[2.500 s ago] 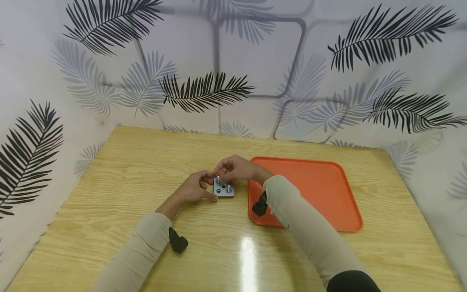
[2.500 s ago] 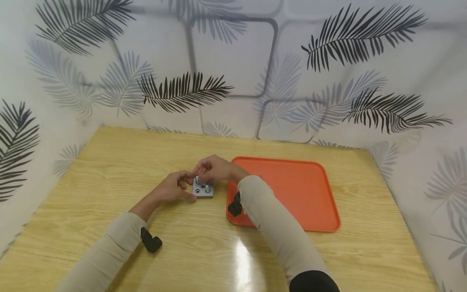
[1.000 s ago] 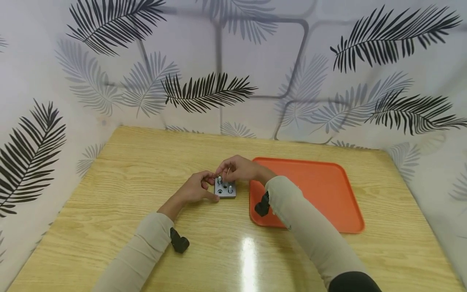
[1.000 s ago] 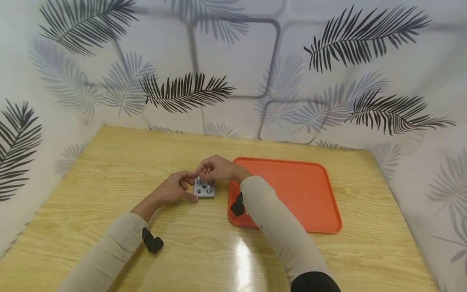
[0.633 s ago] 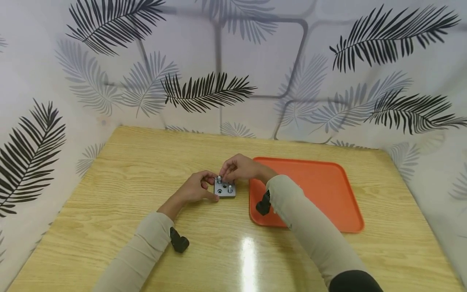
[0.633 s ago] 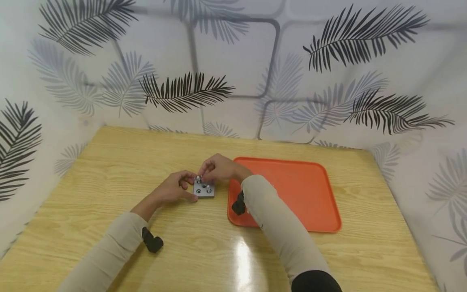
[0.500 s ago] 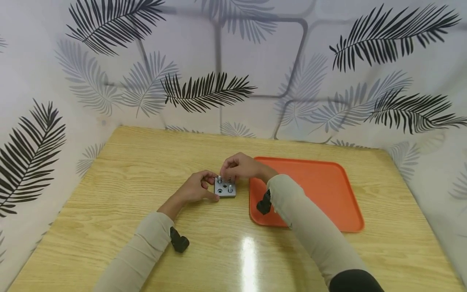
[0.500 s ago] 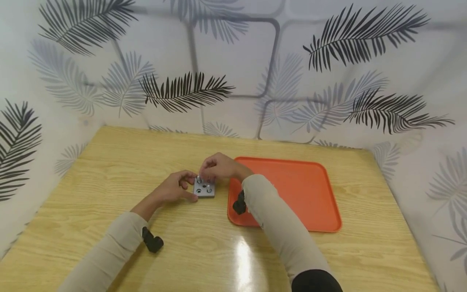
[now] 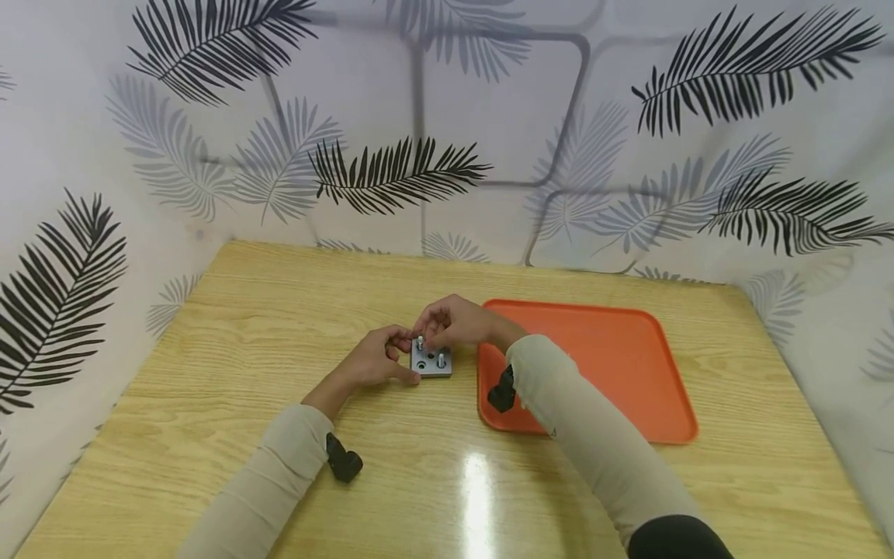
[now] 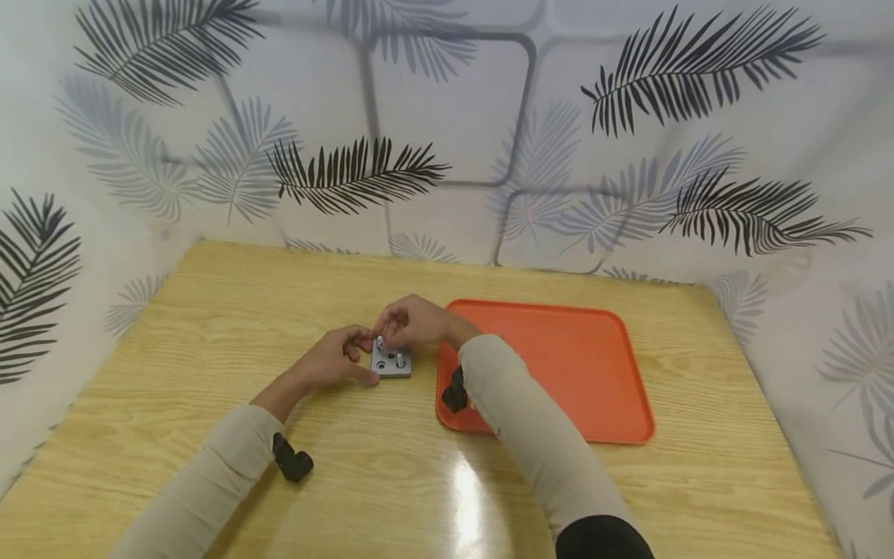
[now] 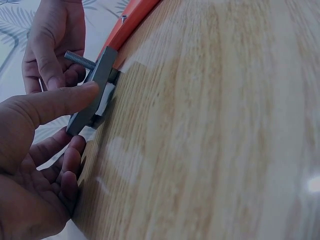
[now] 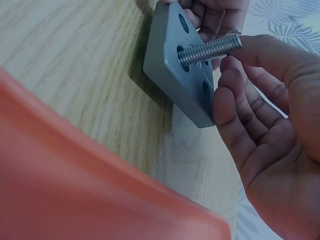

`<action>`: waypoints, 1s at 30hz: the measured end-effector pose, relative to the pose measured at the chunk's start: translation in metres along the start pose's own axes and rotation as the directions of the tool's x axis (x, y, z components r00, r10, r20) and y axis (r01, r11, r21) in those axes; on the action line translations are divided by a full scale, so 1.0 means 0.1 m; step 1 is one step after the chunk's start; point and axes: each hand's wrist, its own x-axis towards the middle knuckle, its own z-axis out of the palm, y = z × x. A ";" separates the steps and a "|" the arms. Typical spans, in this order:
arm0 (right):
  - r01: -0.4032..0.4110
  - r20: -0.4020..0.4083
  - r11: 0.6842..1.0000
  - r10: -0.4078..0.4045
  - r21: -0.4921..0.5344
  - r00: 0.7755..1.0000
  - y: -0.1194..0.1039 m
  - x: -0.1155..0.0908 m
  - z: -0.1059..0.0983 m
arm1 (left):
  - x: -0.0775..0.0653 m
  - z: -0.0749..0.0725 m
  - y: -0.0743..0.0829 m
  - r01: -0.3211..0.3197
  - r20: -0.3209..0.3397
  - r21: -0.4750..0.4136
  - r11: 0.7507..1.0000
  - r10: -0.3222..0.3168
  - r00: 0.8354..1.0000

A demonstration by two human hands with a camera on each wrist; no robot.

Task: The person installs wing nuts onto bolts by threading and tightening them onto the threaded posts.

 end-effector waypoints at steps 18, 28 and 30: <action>-0.036 -0.062 0.997 0.041 0.069 0.997 0.01 -0.03 -0.06 | 0.01 0.00 0.00 0.004 -0.003 -0.028 1.000 -0.004 1.000; -0.028 -0.013 0.996 0.029 0.081 0.999 0.01 -0.01 -0.04 | 0.03 0.00 -0.04 -0.008 0.001 -0.013 1.000 0.008 1.000; -0.033 0.002 0.996 0.033 0.079 0.999 0.01 -0.01 -0.04 | 0.03 0.00 -0.04 -0.009 -0.001 -0.009 1.000 0.009 1.000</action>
